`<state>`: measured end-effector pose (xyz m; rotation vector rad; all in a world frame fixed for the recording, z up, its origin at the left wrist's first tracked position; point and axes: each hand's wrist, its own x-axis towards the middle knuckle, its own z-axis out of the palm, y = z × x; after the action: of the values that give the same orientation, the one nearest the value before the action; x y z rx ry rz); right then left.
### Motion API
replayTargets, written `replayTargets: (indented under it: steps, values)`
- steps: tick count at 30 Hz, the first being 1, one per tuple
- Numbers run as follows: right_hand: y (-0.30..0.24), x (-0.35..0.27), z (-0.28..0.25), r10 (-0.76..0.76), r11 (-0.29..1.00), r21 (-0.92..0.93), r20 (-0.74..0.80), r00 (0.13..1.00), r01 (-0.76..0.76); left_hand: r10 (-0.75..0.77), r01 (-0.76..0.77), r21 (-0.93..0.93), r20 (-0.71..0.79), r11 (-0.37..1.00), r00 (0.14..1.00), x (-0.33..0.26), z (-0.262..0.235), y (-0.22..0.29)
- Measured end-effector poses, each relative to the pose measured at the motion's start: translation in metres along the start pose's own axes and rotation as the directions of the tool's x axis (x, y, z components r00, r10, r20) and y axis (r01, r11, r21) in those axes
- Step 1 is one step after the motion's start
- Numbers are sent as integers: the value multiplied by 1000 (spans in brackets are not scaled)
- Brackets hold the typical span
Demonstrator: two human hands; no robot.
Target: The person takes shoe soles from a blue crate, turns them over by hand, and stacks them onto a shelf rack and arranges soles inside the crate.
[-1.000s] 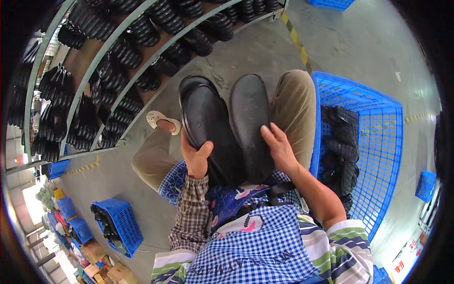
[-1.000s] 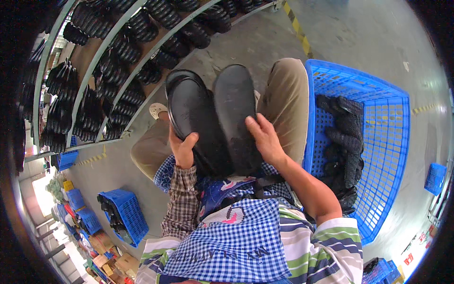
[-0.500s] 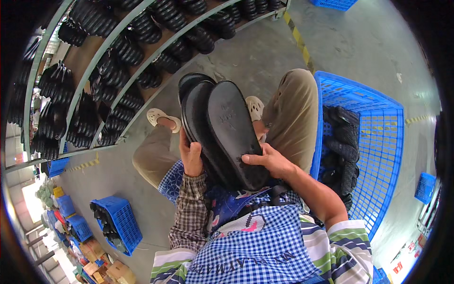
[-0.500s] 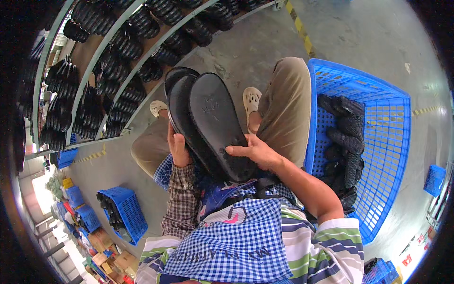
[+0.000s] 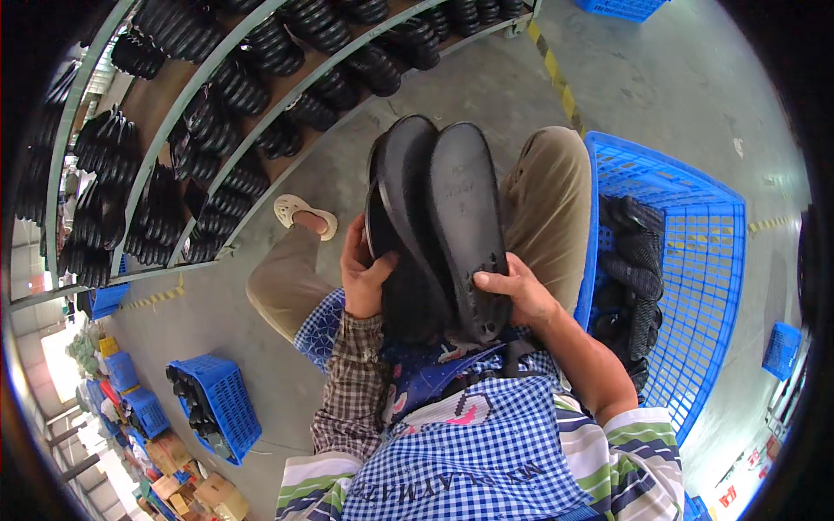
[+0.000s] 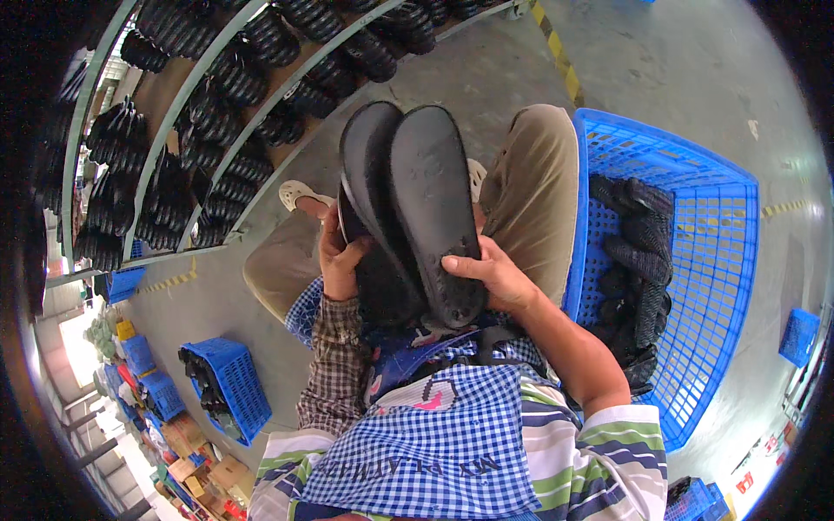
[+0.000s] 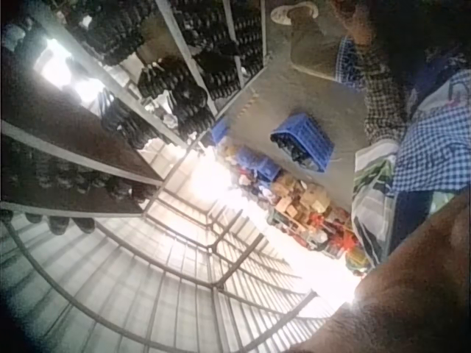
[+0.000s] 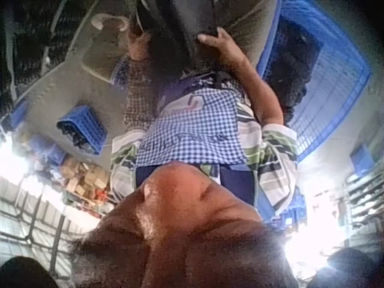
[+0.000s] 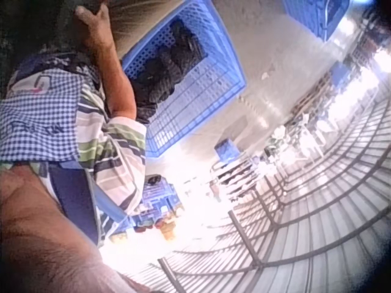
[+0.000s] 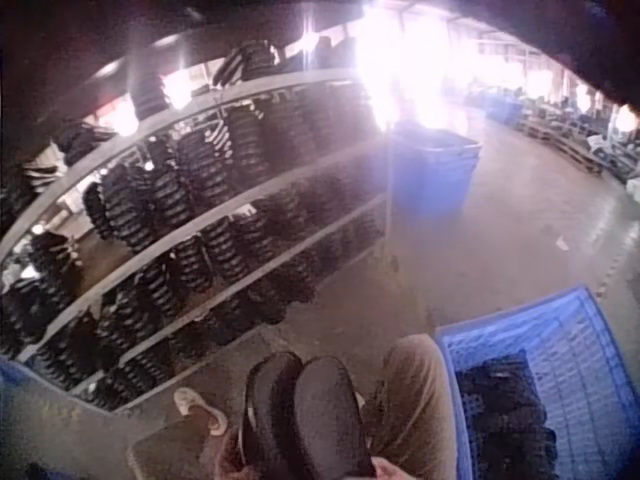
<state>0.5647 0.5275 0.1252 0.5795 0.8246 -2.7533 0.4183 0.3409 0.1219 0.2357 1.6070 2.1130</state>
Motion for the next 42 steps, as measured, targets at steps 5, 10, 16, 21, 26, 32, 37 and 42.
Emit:
replayTargets:
  steps: [5,10,16,21,26,32,37,42]
  values:
    - [-13,-9,0,-154,987,-75,-242,958,140,139,-115,185,-118,976,983,-3,4,2]
    - [-14,-19,-2,-246,969,-79,-382,891,234,307,-250,289,-175,924,935,-3,-4,12]
    - [-1,-21,-9,-247,969,-133,-418,874,210,372,-326,230,-195,917,908,-3,-10,18]
    - [1,-20,-11,-189,982,-93,-368,911,166,394,-348,238,-187,907,900,-3,-5,17]
    - [3,-12,17,-121,983,-157,-202,972,89,284,-273,79,-259,959,923,-3,5,10]
    - [21,17,25,-73,819,-574,-60,996,25,138,-197,-175,-301,965,944,-16,13,-9]
    - [29,15,33,-197,777,-603,34,980,177,25,-111,-281,-294,953,956,-15,22,1]
    - [33,13,34,-202,861,-470,31,979,193,-119,93,-492,-21,866,993,-8,-13,-23]
